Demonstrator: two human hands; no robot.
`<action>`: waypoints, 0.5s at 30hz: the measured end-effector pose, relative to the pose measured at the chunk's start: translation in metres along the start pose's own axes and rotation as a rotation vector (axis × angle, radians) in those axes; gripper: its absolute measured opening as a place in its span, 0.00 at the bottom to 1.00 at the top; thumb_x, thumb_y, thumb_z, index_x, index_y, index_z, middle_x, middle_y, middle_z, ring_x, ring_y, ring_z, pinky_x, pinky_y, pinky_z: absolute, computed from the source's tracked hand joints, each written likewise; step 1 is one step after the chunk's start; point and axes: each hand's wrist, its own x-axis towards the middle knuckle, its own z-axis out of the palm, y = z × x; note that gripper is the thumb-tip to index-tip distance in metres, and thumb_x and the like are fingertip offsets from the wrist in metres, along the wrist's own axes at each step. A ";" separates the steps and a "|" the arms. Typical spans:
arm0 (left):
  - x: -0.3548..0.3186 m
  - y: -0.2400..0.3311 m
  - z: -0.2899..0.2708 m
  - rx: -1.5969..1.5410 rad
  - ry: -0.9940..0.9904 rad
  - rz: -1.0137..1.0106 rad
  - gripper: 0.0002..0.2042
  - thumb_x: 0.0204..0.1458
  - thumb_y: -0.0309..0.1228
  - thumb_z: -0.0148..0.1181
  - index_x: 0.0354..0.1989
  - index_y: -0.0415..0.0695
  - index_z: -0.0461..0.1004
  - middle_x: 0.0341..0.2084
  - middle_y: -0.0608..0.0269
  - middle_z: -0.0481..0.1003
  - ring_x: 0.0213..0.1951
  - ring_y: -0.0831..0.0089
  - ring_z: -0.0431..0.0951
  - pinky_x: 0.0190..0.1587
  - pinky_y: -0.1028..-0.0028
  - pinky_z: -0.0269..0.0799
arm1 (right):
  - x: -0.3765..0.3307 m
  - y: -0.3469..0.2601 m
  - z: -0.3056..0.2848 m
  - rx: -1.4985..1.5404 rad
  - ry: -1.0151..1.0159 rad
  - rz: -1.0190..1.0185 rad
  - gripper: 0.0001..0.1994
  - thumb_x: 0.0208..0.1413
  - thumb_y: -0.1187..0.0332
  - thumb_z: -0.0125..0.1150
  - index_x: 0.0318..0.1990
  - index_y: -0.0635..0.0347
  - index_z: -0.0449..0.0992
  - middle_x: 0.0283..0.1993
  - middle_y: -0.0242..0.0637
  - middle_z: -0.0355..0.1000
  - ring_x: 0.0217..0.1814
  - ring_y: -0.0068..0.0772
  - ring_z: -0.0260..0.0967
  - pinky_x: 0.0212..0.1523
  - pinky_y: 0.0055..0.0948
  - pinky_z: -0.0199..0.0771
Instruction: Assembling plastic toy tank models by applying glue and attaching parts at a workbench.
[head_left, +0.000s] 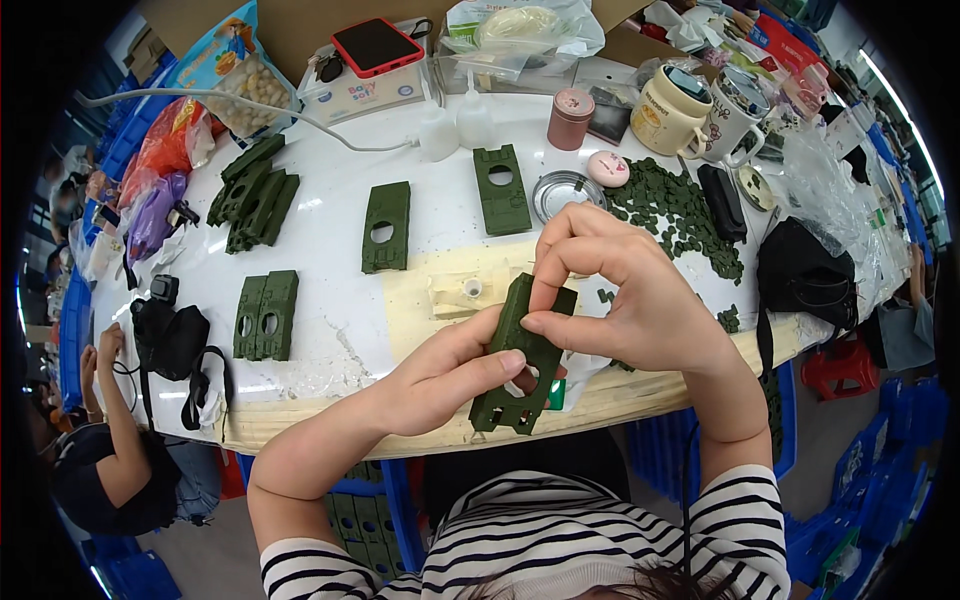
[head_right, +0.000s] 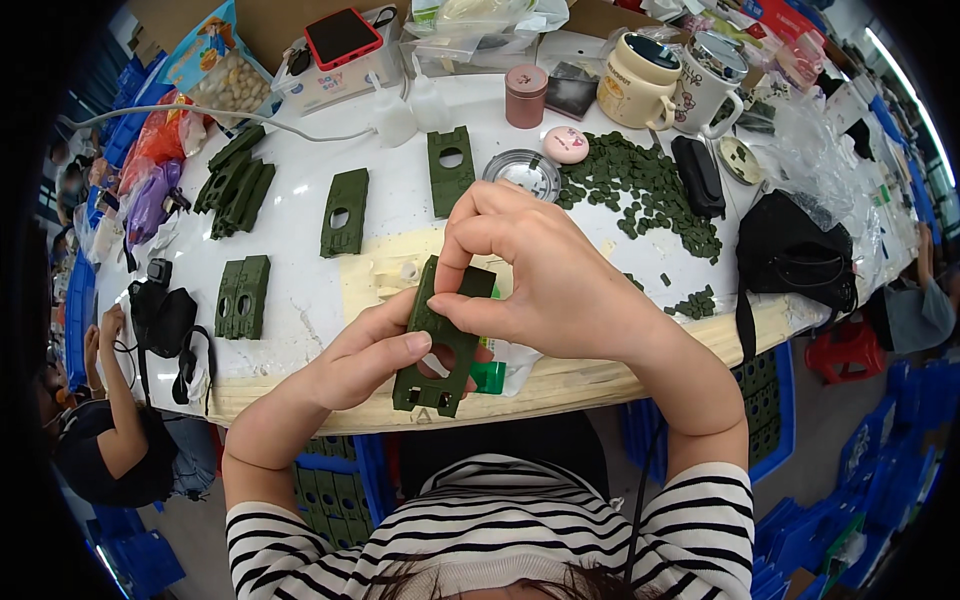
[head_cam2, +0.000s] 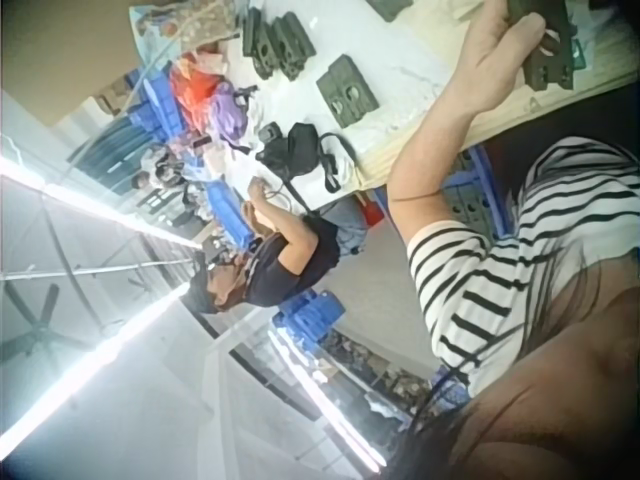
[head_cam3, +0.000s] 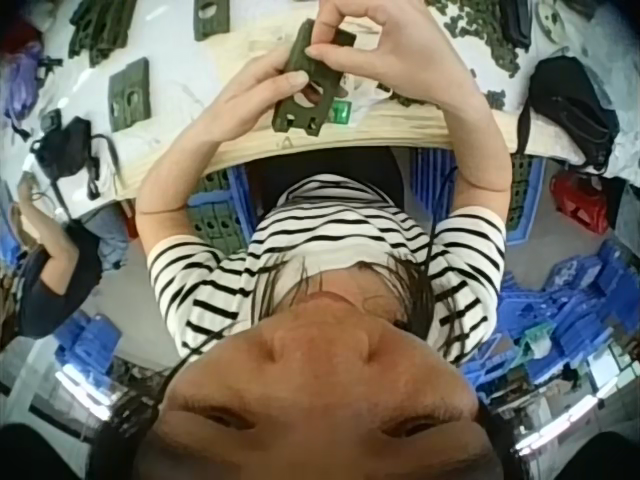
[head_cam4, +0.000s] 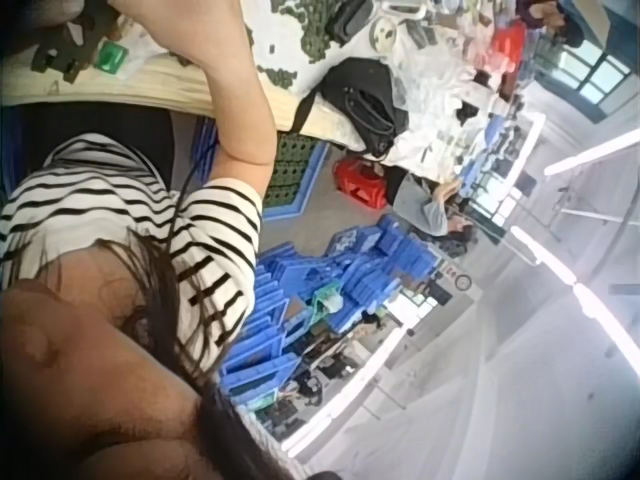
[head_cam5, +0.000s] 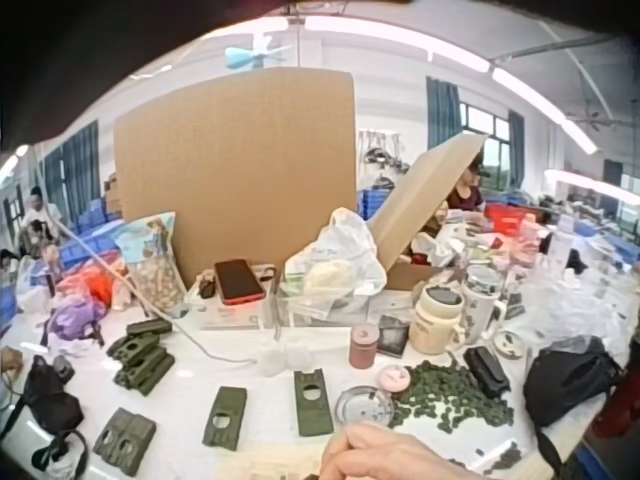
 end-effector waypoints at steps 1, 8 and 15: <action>0.000 0.000 0.000 -0.004 -0.002 -0.004 0.23 0.60 0.36 0.43 0.60 0.37 0.55 0.47 0.49 0.71 0.44 0.62 0.76 0.48 0.66 0.72 | 0.000 0.000 0.000 -0.002 0.003 -0.002 0.06 0.42 0.71 0.67 0.24 0.60 0.75 0.32 0.34 0.66 0.39 0.33 0.65 0.41 0.30 0.66; -0.004 0.002 -0.004 -0.117 0.001 -0.023 0.23 0.61 0.35 0.43 0.62 0.37 0.54 0.48 0.52 0.71 0.47 0.69 0.72 0.49 0.69 0.68 | 0.002 0.004 -0.028 -0.057 0.068 -0.028 0.07 0.43 0.74 0.68 0.26 0.61 0.73 0.27 0.32 0.68 0.30 0.27 0.65 0.34 0.26 0.66; -0.003 0.007 -0.003 -0.171 0.075 -0.019 0.26 0.59 0.39 0.44 0.62 0.38 0.51 0.47 0.42 0.70 0.42 0.59 0.77 0.46 0.64 0.73 | -0.003 0.036 -0.039 -0.587 -0.400 0.412 0.08 0.36 0.73 0.68 0.25 0.62 0.74 0.26 0.40 0.73 0.32 0.42 0.73 0.34 0.36 0.71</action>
